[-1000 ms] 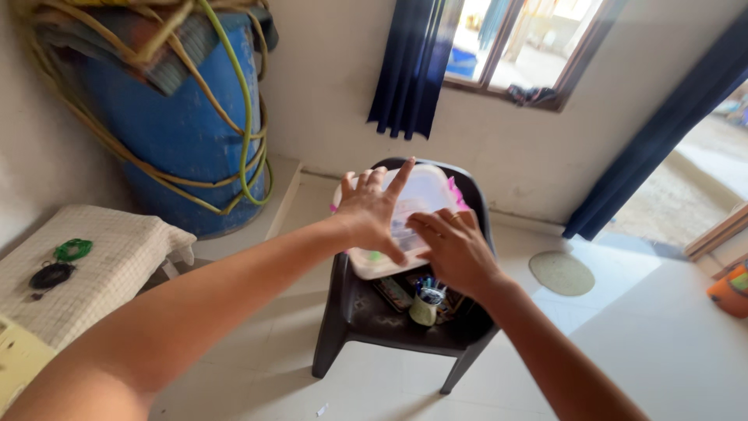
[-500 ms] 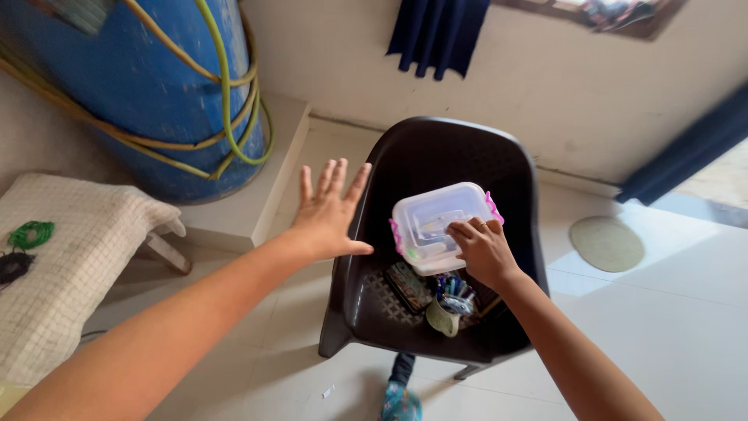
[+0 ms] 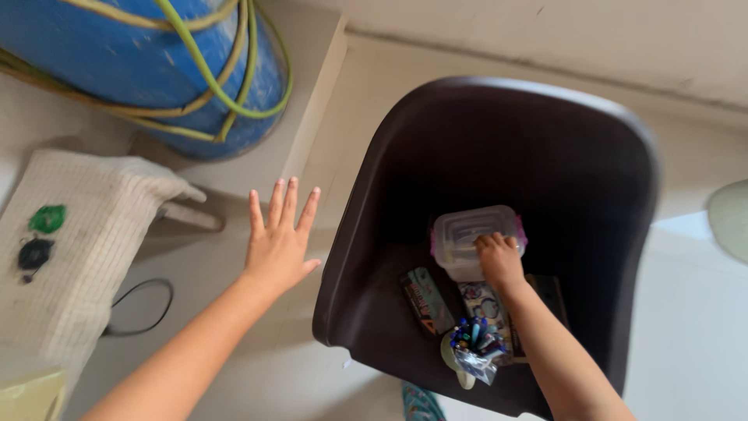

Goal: The person wipes several small artificial flower pots with a cloth, then places them on a computer tower and monitor. The person also moves a pencil holder, a pencil case, a calculator, and a plastic container from a blue chair to a black chair.

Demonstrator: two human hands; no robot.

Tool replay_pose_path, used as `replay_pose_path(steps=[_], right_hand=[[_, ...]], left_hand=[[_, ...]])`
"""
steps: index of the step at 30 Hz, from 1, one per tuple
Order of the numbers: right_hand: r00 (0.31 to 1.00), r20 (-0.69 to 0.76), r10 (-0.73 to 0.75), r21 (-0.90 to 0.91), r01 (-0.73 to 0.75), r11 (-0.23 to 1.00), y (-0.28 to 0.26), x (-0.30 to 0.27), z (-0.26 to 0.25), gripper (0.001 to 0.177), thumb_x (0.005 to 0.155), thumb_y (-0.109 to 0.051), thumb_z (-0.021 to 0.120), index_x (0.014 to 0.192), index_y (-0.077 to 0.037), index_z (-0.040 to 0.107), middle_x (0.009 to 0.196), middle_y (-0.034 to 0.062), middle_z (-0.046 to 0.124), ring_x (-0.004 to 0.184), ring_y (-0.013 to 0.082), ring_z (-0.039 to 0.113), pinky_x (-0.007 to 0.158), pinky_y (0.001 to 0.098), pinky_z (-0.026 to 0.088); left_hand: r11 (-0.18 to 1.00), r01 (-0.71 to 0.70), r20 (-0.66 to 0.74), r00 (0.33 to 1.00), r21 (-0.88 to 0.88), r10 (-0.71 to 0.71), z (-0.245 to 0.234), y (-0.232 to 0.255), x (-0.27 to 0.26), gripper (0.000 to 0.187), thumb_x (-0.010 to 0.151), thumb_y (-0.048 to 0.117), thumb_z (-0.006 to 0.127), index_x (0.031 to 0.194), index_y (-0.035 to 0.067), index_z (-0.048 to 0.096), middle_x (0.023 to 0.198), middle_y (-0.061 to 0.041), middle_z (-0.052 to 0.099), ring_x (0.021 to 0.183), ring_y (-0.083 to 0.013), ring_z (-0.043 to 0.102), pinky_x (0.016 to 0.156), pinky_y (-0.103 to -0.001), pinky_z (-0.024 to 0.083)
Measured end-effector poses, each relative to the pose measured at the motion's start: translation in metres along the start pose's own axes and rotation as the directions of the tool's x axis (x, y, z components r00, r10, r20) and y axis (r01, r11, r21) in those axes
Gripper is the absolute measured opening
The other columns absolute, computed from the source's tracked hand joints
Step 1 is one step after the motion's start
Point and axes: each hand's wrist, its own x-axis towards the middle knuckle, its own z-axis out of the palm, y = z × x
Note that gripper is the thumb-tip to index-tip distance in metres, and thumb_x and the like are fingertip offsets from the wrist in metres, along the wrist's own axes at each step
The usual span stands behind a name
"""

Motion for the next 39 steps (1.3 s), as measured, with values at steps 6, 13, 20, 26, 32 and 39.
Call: replay_pose_path(steps=[6, 13, 20, 26, 32, 39], right_hand=[[0.997, 0.042, 0.058, -0.003, -0.058, 0.998, -0.001, -0.015, 0.062, 0.044, 0.076, -0.006, 0.069, 0.119, -0.013, 0.066, 0.123, 0.0006, 0.065, 0.120, 0.0230, 0.058, 0.096, 0.0431, 0.045], [0.955, 0.197, 0.221, 0.011, -0.227, 0.974, -0.009, -0.034, 0.051, 0.039, 0.087, -0.005, 0.069, 0.123, -0.020, 0.063, 0.133, 0.0008, 0.061, 0.133, 0.0243, 0.055, 0.105, 0.0440, 0.045], [0.969, 0.235, -0.080, 0.286, 0.010, 0.958, -0.115, -0.011, 0.007, 0.063, 0.080, -0.018, 0.072, 0.140, -0.011, 0.052, 0.150, 0.0108, 0.050, 0.141, 0.0288, 0.046, 0.114, 0.0490, 0.037], [0.647, 0.620, -0.443, 0.215, 0.403, 0.889, -0.190, -0.022, 0.061, 0.076, 0.095, -0.047, 0.058, 0.156, -0.008, 0.034, 0.166, 0.0100, 0.021, 0.153, 0.0324, 0.012, 0.118, 0.0601, 0.020], [0.525, 0.836, -0.162, 0.036, 0.241, 0.970, -0.177, -0.012, 0.037, 0.077, 0.101, -0.064, 0.045, 0.158, -0.014, 0.036, 0.172, 0.0027, 0.015, 0.161, 0.0322, -0.003, 0.125, 0.0647, 0.006], [0.937, 0.300, -0.181, 0.060, 0.171, 0.983, -0.151, 0.050, -0.094, 0.081, 0.096, -0.063, 0.049, 0.152, -0.006, 0.041, 0.168, 0.0049, 0.022, 0.157, 0.0332, 0.008, 0.118, 0.0684, 0.019]], left_hand=[[0.998, -0.023, 0.066, 0.998, 0.055, 0.019, 0.013, 0.018, 0.018, 0.128, 0.071, 0.062, 0.081, 0.164, 0.015, 0.007, 0.167, -0.024, 0.011, 0.155, -0.0390, 0.010, 0.119, -0.067, 0.008], [0.999, -0.053, 0.053, 0.997, -0.004, 0.053, 0.022, 0.040, 0.033, 0.124, 0.073, 0.060, 0.080, 0.164, 0.015, 0.010, 0.167, -0.024, 0.011, 0.155, -0.0397, 0.010, 0.118, -0.068, 0.008], [0.998, -0.040, 0.092, 0.995, -0.053, 0.045, 0.035, 0.056, 0.024, 0.122, 0.073, 0.059, 0.080, 0.164, 0.015, 0.012, 0.167, -0.024, 0.011, 0.154, -0.0399, 0.010, 0.118, -0.068, 0.008], [0.999, -0.018, 0.092, 0.995, -0.046, 0.022, 0.049, 0.053, 0.000, 0.122, 0.071, 0.059, 0.082, 0.164, 0.015, 0.015, 0.167, -0.023, 0.014, 0.154, -0.0397, 0.012, 0.118, -0.069, 0.009], [0.998, 0.025, 0.049, 0.999, -0.055, -0.022, 0.042, 0.037, -0.035, 0.123, 0.069, 0.058, 0.083, 0.163, 0.014, 0.017, 0.167, -0.024, 0.013, 0.154, -0.0408, 0.010, 0.118, -0.069, 0.008], [0.994, 0.105, -0.188, 0.977, 0.000, -0.103, -0.013, -0.026, -0.093, 0.124, 0.068, 0.057, 0.084, 0.163, 0.014, 0.018, 0.167, -0.023, 0.016, 0.155, -0.0403, 0.011, 0.118, -0.068, 0.006]])
